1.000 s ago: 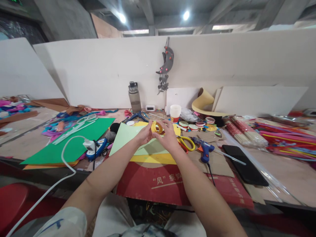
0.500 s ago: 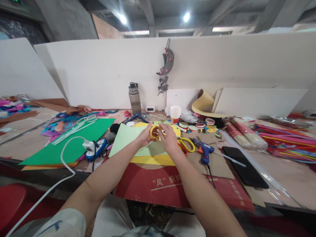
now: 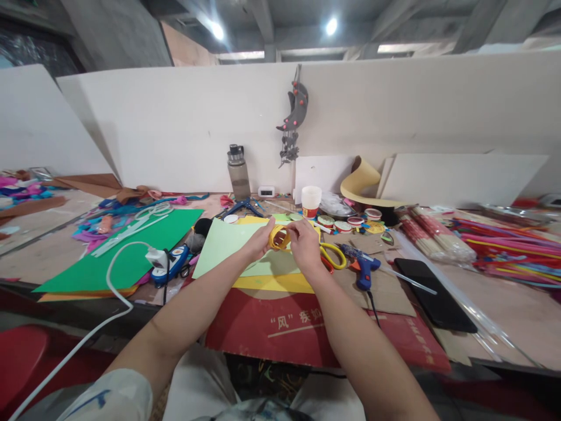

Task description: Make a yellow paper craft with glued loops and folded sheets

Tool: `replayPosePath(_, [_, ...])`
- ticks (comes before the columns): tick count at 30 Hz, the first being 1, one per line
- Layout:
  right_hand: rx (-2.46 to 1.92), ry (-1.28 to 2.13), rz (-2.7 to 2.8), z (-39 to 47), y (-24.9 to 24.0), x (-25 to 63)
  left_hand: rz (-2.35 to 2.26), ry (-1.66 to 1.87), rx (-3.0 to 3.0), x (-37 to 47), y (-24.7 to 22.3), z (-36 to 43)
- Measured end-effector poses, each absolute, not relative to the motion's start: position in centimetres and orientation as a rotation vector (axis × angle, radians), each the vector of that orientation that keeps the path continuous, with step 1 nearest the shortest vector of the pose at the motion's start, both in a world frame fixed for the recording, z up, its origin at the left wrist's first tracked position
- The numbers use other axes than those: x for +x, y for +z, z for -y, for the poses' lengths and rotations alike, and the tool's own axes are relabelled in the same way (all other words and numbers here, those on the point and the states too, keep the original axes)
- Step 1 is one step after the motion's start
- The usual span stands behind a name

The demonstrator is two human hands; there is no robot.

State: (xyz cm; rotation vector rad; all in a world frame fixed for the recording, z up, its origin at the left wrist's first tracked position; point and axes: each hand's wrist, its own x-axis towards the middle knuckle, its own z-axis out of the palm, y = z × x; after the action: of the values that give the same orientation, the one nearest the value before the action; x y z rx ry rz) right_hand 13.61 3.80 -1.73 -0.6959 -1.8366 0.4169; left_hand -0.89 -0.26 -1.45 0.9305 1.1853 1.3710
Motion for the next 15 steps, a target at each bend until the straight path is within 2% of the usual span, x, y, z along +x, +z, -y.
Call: replayPosePath(15, [-0.731,0.363,1.883,-3.89,-2.57,13.15,-1.088,1.286,0.915,-1.13,-1.28,0.45])
